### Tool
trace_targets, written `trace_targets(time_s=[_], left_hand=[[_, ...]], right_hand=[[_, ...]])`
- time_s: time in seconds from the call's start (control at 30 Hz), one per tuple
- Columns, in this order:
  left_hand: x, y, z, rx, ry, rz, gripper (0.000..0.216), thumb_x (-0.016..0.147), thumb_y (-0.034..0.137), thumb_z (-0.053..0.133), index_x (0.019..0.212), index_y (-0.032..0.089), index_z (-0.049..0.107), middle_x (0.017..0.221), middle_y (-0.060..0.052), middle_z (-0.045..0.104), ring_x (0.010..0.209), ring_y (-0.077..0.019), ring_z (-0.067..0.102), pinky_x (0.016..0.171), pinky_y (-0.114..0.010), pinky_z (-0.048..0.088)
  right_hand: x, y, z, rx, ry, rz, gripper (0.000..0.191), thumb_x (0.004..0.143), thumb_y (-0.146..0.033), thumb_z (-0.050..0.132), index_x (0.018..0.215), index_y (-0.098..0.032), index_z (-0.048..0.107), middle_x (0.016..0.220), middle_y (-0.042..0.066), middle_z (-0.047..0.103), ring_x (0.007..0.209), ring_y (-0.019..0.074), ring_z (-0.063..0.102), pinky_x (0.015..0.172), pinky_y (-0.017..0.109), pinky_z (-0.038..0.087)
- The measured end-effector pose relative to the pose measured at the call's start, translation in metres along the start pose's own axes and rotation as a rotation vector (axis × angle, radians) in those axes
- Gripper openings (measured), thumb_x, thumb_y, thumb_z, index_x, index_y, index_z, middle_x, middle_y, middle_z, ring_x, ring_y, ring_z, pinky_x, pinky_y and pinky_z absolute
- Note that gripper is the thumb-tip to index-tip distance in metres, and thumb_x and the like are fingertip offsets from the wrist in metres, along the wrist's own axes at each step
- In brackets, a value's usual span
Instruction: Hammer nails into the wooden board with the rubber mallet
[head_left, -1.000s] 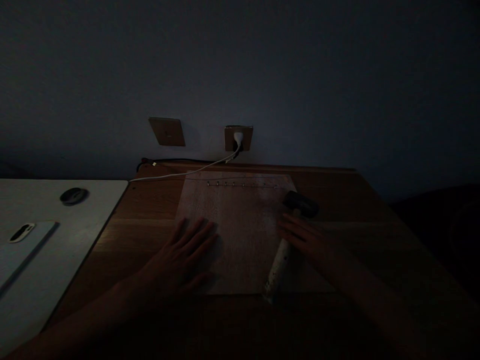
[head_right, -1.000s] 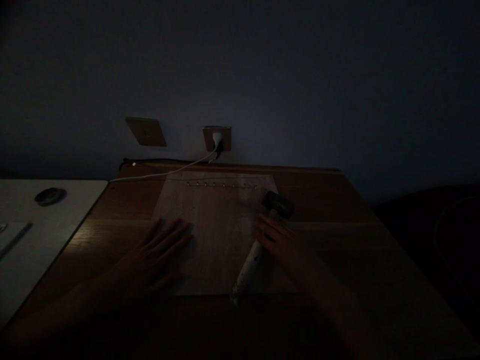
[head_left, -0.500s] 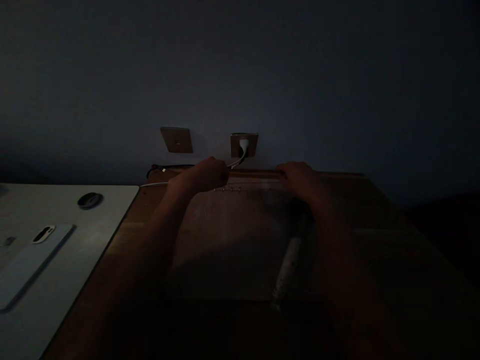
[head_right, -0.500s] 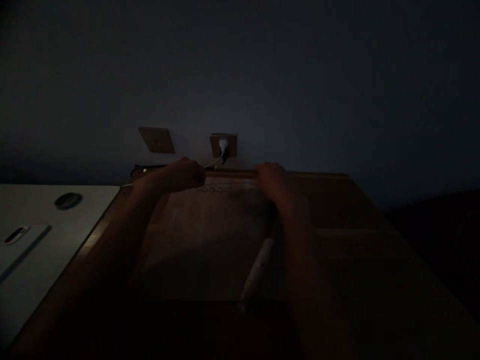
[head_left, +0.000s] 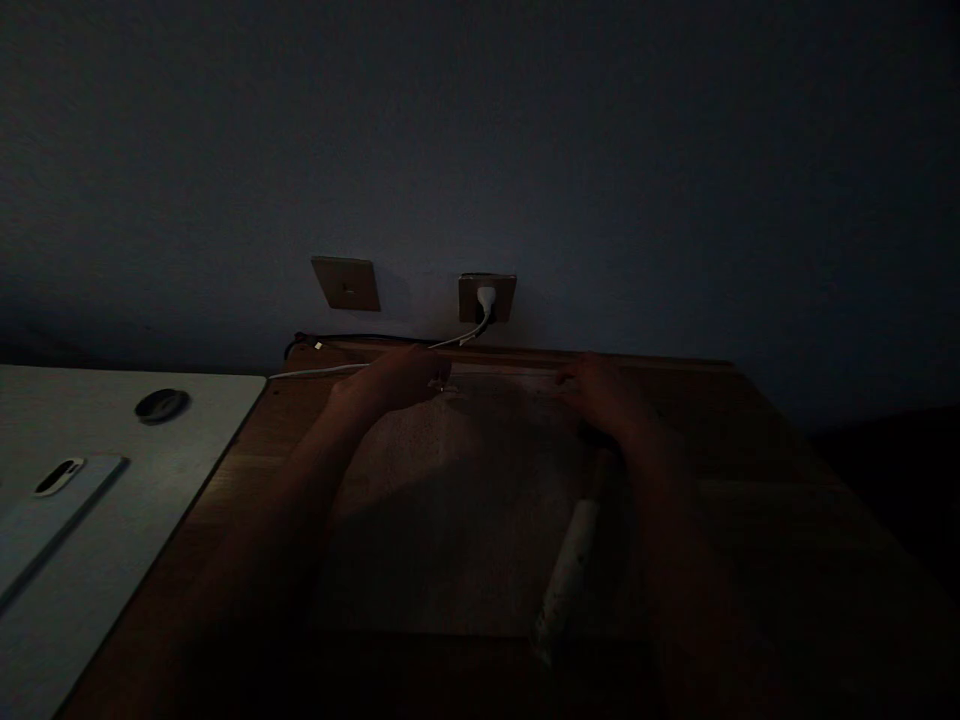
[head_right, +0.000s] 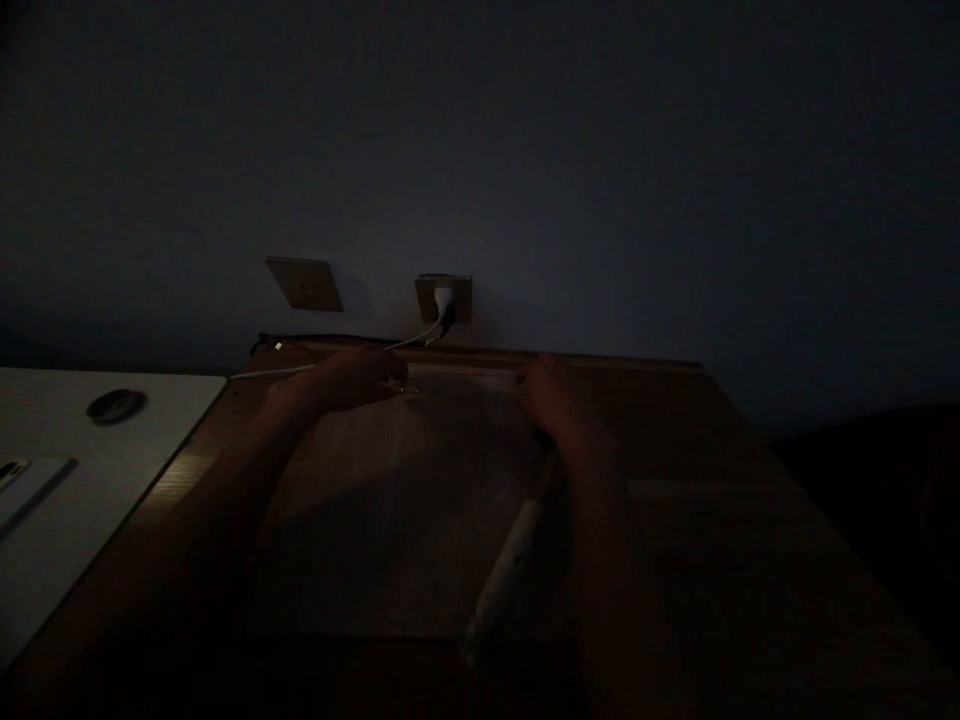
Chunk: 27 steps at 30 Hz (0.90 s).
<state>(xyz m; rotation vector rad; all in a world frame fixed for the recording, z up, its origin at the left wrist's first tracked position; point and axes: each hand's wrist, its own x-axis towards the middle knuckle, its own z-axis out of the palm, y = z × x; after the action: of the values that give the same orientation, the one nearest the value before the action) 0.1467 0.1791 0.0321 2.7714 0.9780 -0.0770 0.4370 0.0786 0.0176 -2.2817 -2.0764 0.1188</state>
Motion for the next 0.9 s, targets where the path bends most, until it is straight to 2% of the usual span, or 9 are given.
trace_targets(time_s=[0.07, 0.17, 0.3, 0.43, 0.57, 0.77, 0.9], left_hand=[[0.001, 0.0, 0.004, 0.003, -0.001, -0.001, 0.026, 0.086, 0.008, 0.058, 0.101, 0.02, 0.076, 0.103, -0.006, 0.079, 0.085, -0.0178, 0.072, 0.072, -0.025, 0.049], [0.004, -0.003, 0.011, -0.011, 0.002, -0.017, 0.034, 0.083, 0.001, 0.055, 0.103, 0.021, 0.075, 0.106, -0.007, 0.078, 0.091, -0.0201, 0.073, 0.073, -0.027, 0.049], [0.006, -0.005, 0.017, -0.013, 0.007, -0.036, 0.034, 0.084, 0.001, 0.054, 0.103, 0.02, 0.074, 0.104, -0.009, 0.077, 0.089, -0.021, 0.073, 0.073, -0.028, 0.049], [0.005, -0.004, 0.015, 0.003, 0.001, -0.023, 0.04, 0.081, -0.001, 0.05, 0.105, 0.02, 0.074, 0.104, -0.009, 0.077, 0.089, -0.0216, 0.073, 0.073, -0.029, 0.05], [0.005, -0.006, 0.014, -0.027, 0.016, 0.009, 0.047, 0.078, -0.004, 0.049, 0.111, 0.02, 0.073, 0.106, -0.007, 0.078, 0.09, -0.0186, 0.072, 0.075, -0.026, 0.05], [0.006, -0.006, 0.014, -0.019, 0.009, 0.003, 0.043, 0.083, -0.004, 0.052, 0.115, 0.018, 0.072, 0.11, -0.008, 0.078, 0.096, -0.0181, 0.073, 0.08, -0.025, 0.052], [0.007, -0.001, 0.012, -0.02, 0.041, -0.019, 0.036, 0.091, 0.004, 0.054, 0.118, 0.018, 0.072, 0.115, -0.01, 0.077, 0.099, -0.0203, 0.073, 0.083, -0.028, 0.053]], right_hand=[[-0.002, 0.004, 0.004, 0.03, 0.027, -0.007, 0.026, 0.09, -0.017, 0.068, 0.115, -0.016, 0.075, 0.119, 0.015, 0.072, 0.114, 0.0268, 0.068, 0.095, 0.035, 0.05], [-0.002, 0.006, 0.006, 0.049, 0.02, 0.005, 0.034, 0.088, -0.014, 0.067, 0.122, -0.017, 0.072, 0.116, 0.013, 0.074, 0.11, 0.0254, 0.069, 0.091, 0.033, 0.051], [-0.002, 0.003, 0.005, 0.029, -0.031, 0.05, 0.028, 0.091, -0.02, 0.066, 0.118, -0.017, 0.072, 0.112, 0.014, 0.077, 0.101, 0.0251, 0.072, 0.082, 0.032, 0.051], [-0.002, -0.002, 0.005, 0.008, -0.073, 0.064, 0.015, 0.093, -0.021, 0.065, 0.103, -0.016, 0.075, 0.105, 0.015, 0.078, 0.093, 0.0242, 0.073, 0.075, 0.031, 0.049], [-0.001, -0.005, 0.006, -0.023, -0.072, 0.039, 0.018, 0.093, -0.013, 0.058, 0.093, -0.017, 0.076, 0.103, 0.015, 0.078, 0.094, 0.0248, 0.072, 0.076, 0.031, 0.048], [0.002, -0.009, 0.003, 0.028, -0.076, -0.061, 0.021, 0.091, -0.012, 0.059, 0.098, -0.018, 0.078, 0.104, 0.011, 0.079, 0.095, 0.0227, 0.072, 0.08, 0.029, 0.048], [0.004, -0.016, 0.006, 0.027, -0.088, -0.09, 0.023, 0.092, -0.014, 0.058, 0.101, -0.017, 0.079, 0.107, 0.013, 0.079, 0.097, 0.0244, 0.073, 0.083, 0.031, 0.049]])
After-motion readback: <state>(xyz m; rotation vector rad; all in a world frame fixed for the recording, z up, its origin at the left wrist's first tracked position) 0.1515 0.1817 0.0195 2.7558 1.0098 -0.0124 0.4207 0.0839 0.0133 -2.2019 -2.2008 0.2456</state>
